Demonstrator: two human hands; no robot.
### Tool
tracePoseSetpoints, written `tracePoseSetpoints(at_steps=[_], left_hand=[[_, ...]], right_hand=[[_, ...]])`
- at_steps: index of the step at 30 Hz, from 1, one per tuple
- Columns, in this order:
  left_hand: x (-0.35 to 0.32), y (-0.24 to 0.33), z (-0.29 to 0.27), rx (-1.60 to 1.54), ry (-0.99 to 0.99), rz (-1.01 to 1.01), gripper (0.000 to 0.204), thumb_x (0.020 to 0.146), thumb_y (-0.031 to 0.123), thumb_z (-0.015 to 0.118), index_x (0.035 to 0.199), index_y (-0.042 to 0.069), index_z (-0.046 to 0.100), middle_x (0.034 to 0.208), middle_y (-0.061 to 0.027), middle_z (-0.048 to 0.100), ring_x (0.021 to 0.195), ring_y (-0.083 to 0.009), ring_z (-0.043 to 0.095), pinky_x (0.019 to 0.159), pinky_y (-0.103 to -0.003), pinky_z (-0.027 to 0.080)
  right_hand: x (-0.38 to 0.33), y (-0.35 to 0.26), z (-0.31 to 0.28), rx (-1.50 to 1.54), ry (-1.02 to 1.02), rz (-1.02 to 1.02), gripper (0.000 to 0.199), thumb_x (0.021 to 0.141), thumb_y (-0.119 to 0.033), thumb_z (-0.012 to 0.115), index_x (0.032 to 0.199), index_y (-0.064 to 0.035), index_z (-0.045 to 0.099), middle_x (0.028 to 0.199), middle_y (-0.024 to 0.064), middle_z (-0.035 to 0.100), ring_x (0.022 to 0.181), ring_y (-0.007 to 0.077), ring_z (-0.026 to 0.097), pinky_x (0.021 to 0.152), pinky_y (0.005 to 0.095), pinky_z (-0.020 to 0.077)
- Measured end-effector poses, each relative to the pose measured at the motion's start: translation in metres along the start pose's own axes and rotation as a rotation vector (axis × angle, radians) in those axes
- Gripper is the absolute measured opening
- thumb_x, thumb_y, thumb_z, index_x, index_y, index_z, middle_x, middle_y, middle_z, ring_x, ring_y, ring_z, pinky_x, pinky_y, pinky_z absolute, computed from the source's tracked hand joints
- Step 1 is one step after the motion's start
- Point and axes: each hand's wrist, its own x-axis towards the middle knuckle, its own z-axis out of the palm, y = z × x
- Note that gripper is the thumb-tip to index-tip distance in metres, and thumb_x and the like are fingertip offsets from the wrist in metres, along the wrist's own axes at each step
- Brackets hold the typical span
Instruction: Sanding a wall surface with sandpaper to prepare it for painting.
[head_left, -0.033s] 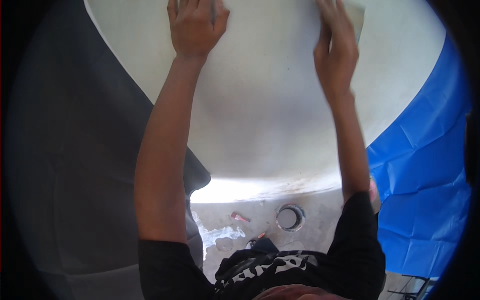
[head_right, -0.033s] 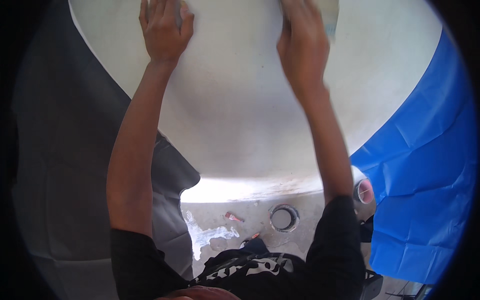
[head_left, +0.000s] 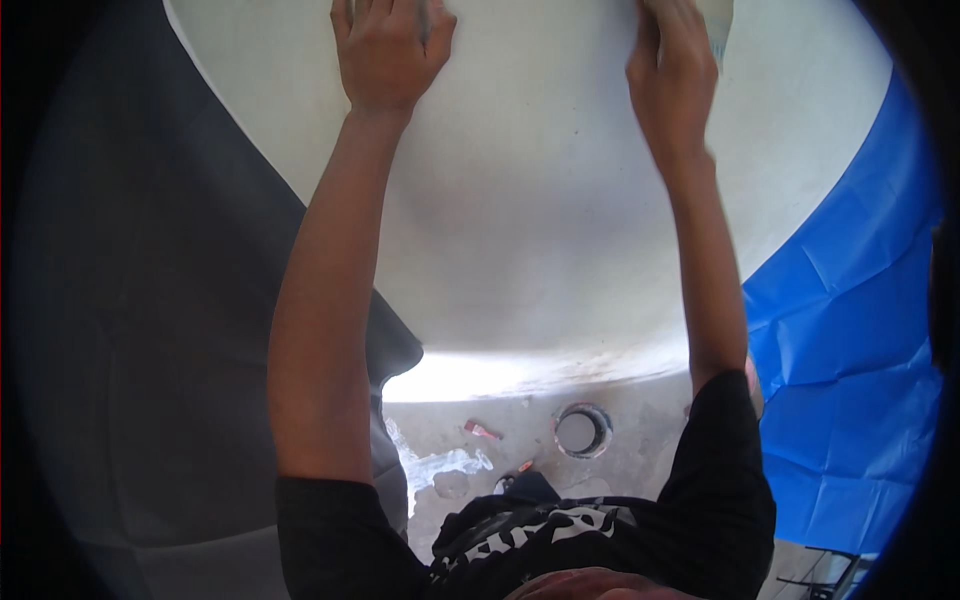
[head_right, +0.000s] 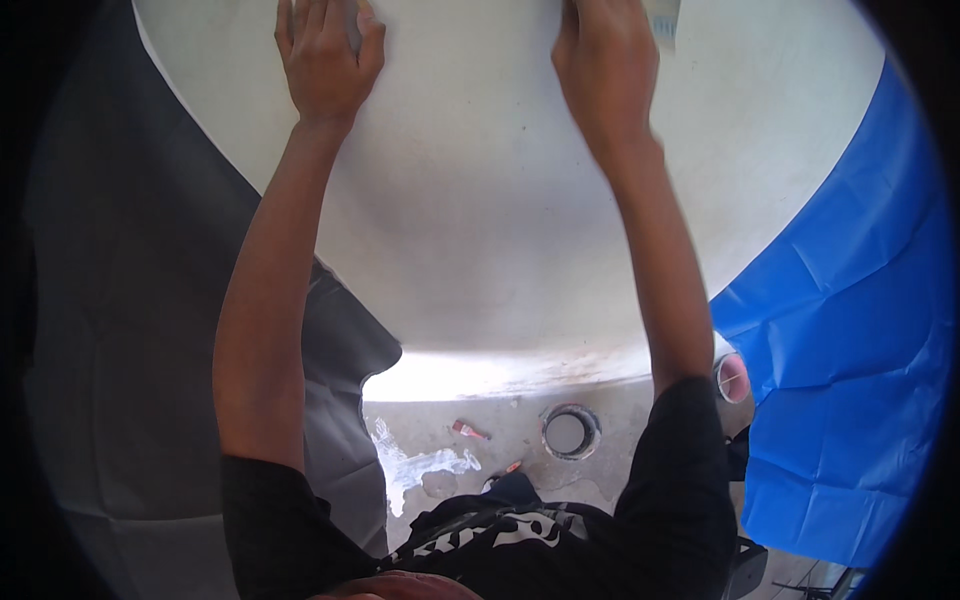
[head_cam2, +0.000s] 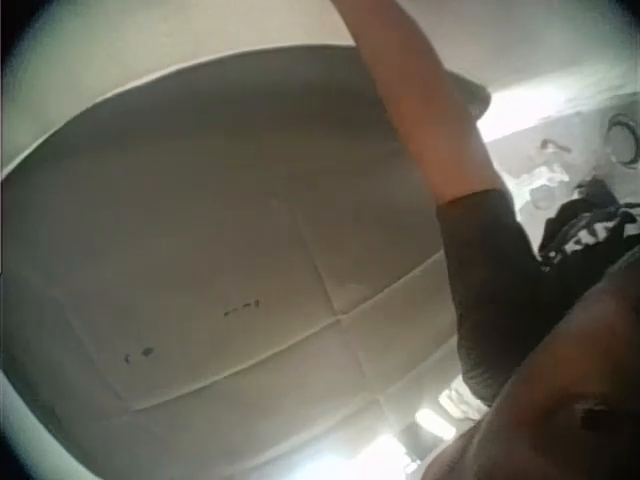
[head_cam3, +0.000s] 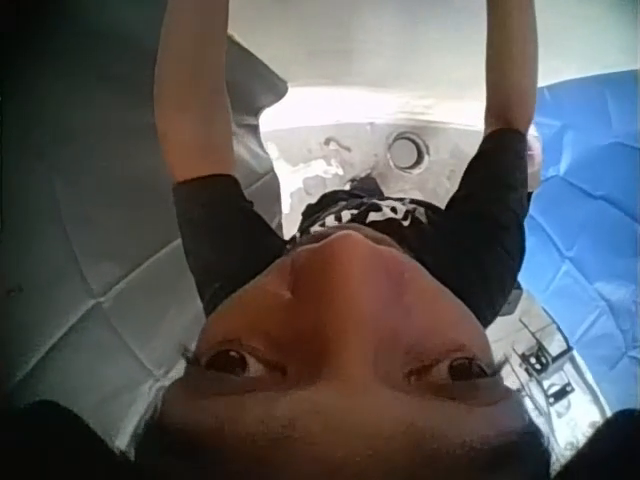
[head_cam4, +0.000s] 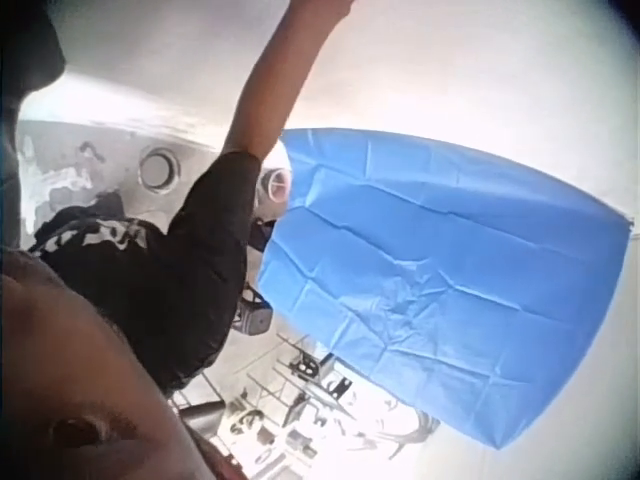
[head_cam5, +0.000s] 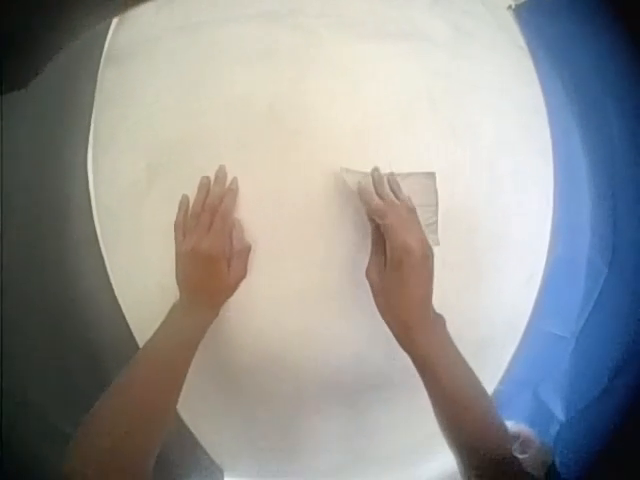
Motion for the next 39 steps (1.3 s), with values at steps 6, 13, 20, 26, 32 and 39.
tracePoseSetpoints(at_steps=[6,13,20,26,32,39], left_hand=[[-0.002,0.005,-0.005,0.04,-0.007,-0.011,0.059,0.097,0.013,0.051,0.154,-0.001,0.042,0.161,-0.0209,0.04,0.151,-0.0414,0.034,0.123,-0.06,0.023],[-0.009,-0.002,0.001,-0.001,0.009,-0.027,0.056,0.097,0.012,0.052,0.151,-0.002,0.045,0.16,-0.0219,0.042,0.15,-0.042,0.036,0.123,-0.06,0.024],[-0.006,-0.004,-0.003,-0.01,-0.032,-0.034,0.054,0.097,0.011,0.049,0.149,-0.003,0.047,0.159,-0.0222,0.044,0.15,-0.0423,0.037,0.122,-0.06,0.024],[0.001,0.009,-0.005,-0.001,-0.009,-0.014,0.054,0.097,0.011,0.049,0.149,-0.003,0.048,0.158,-0.0237,0.045,0.149,-0.0426,0.037,0.122,-0.06,0.023],[-0.007,0.007,-0.013,0.005,0.002,0.004,0.055,0.097,0.01,0.048,0.15,-0.003,0.047,0.158,-0.0245,0.044,0.149,-0.0432,0.037,0.122,-0.06,0.023],[-0.014,0.015,-0.008,0.041,0.005,0.003,0.055,0.098,0.01,0.047,0.152,-0.002,0.046,0.159,-0.0244,0.044,0.15,-0.0434,0.037,0.122,-0.06,0.022]], right_hand=[[-0.008,0.002,0.029,-0.19,-0.01,-0.137,0.039,0.097,0.003,0.056,0.135,0.0006,0.063,0.143,0.0215,0.059,0.14,0.0376,0.05,0.12,0.047,0.0403],[-0.137,-0.007,0.034,-0.185,-0.336,-0.158,0.063,0.087,0.007,0.06,0.148,-0.0084,0.054,0.152,0.0131,0.055,0.144,0.0346,0.047,0.12,0.0583,0.0338],[-0.146,-0.024,-0.026,-0.118,-0.456,-0.02,0.063,0.084,0.006,0.062,0.144,-0.0132,0.058,0.139,0.0118,0.066,0.113,0.0276,0.072,0.077,0.0366,0.0629],[0.021,0.004,-0.024,-0.099,-0.059,-0.286,0.048,0.091,0.005,0.06,0.138,-0.0045,0.062,0.141,0.0163,0.063,0.133,0.0356,0.057,0.112,0.046,0.0457],[-0.061,0.004,0.038,-0.074,-0.056,-0.262,0.052,0.089,0.002,0.061,0.139,-0.0101,0.062,0.142,0.0089,0.064,0.135,0.0312,0.057,0.114,0.0481,0.0437],[-0.264,0.007,0.034,0.026,-0.545,-0.206,0.068,0.087,0.002,0.059,0.153,-0.0117,0.048,0.159,0.0073,0.048,0.148,0.0295,0.043,0.122,0.0505,0.0324]])
